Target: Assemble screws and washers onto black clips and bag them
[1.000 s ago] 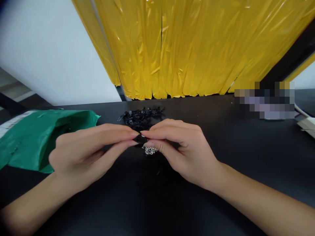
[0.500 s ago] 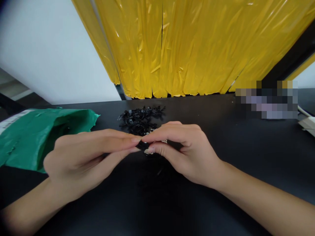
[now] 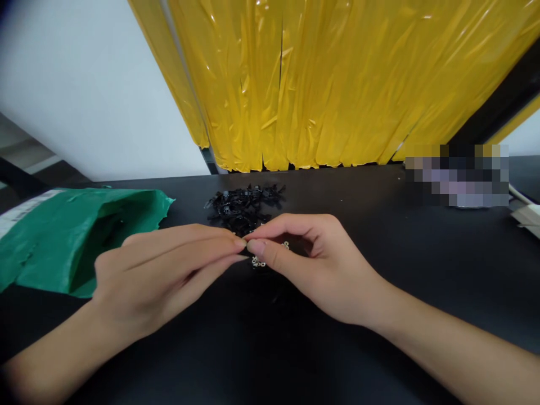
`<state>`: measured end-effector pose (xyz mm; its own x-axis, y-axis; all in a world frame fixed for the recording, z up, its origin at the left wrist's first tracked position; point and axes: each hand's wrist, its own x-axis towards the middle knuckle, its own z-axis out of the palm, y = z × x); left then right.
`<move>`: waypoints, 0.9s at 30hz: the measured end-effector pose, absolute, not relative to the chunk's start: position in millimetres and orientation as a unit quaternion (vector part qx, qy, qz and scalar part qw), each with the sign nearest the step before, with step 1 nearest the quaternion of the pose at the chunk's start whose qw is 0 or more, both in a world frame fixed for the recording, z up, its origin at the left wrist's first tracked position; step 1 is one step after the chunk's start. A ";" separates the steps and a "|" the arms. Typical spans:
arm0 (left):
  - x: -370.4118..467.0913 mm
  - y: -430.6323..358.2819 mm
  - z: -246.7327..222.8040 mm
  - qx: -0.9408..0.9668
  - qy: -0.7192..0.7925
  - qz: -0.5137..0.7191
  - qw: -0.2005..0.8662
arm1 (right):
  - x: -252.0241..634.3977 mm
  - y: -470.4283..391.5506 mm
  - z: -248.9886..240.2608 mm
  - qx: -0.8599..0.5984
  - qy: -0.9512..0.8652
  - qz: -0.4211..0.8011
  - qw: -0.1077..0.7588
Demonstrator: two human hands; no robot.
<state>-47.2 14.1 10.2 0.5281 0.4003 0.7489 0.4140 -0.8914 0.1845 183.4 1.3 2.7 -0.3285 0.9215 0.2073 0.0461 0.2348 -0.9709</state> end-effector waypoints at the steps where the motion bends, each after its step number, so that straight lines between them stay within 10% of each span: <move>1: -47.5 14.6 9.4 -0.877 -0.228 -0.423 0.015 | 182.6 1.2 2.5 -0.373 -0.637 0.508 0.445; 27: -42.1 20.7 5.0 -0.873 -0.204 -0.440 0.051 | 174.1 -2.6 -1.3 -0.362 -0.508 0.632 0.461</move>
